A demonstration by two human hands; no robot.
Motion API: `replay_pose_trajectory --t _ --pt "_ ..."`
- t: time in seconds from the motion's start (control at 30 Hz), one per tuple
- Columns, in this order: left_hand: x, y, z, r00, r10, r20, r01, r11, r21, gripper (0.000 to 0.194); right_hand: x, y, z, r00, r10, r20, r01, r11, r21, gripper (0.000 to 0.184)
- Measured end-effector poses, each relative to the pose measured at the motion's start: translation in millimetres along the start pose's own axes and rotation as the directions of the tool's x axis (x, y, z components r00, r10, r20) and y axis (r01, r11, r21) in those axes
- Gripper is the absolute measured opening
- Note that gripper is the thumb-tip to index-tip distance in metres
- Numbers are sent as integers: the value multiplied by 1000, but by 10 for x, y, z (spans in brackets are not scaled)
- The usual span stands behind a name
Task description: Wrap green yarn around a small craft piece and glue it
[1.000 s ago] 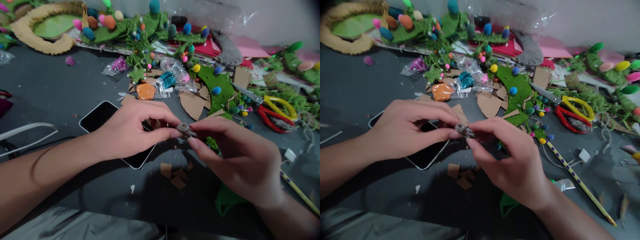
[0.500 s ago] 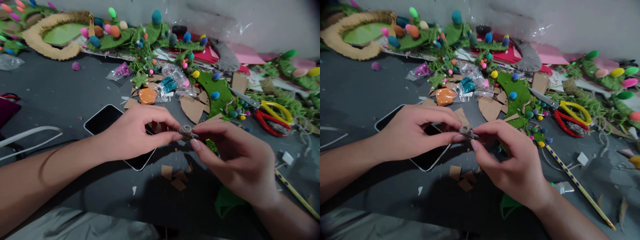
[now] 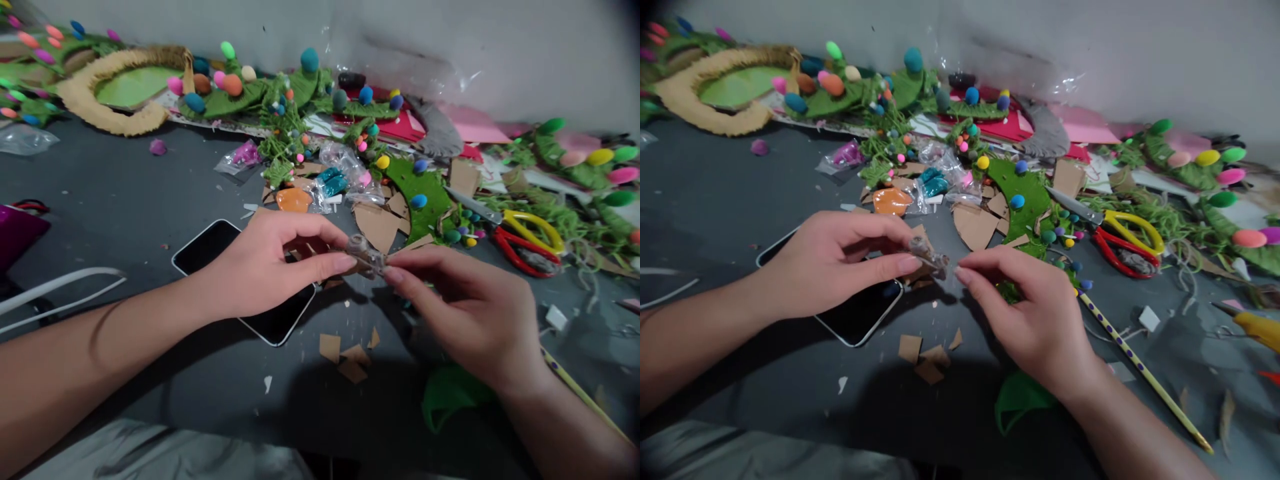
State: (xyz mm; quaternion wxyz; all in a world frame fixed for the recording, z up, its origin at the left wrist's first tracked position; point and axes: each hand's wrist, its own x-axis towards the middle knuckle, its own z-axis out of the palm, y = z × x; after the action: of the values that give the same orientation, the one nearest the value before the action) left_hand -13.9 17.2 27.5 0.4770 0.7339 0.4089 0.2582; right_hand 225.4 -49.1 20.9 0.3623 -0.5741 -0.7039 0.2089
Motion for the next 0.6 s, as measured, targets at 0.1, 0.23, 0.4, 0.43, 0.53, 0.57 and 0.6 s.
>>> replay_pose_trajectory --t 0.1,0.23,0.4,0.43,0.53,0.57,0.6 --pt "12 0 -10 999 -50 -21 46 988 -148 20 81 19 -140 992 55 -115 -62 997 -56 15" --pt "21 19 -25 997 -73 -3 69 963 -260 14 90 45 -392 971 27 -239 -80 974 -214 30" --pt "-7 49 -37 998 -68 -3 65 964 -259 11 -436 249 -803 993 -107 -59 80 937 -340 17" --pt "-13 46 -37 998 -67 -14 61 965 -254 11 -619 331 -895 996 -65 -66 38 935 -353 10" --pt "-14 21 -37 994 -84 -73 65 971 -232 15 -1230 647 -1189 890 169 -423 -327 883 -337 23" --pt "-7 12 -37 991 -97 -96 74 973 -219 16 -1425 763 -1293 768 245 -591 -510 793 -333 24" --pt "1 6 -36 987 -113 -114 88 974 -209 18 -1600 876 -1398 670 264 -694 -615 720 -320 27"
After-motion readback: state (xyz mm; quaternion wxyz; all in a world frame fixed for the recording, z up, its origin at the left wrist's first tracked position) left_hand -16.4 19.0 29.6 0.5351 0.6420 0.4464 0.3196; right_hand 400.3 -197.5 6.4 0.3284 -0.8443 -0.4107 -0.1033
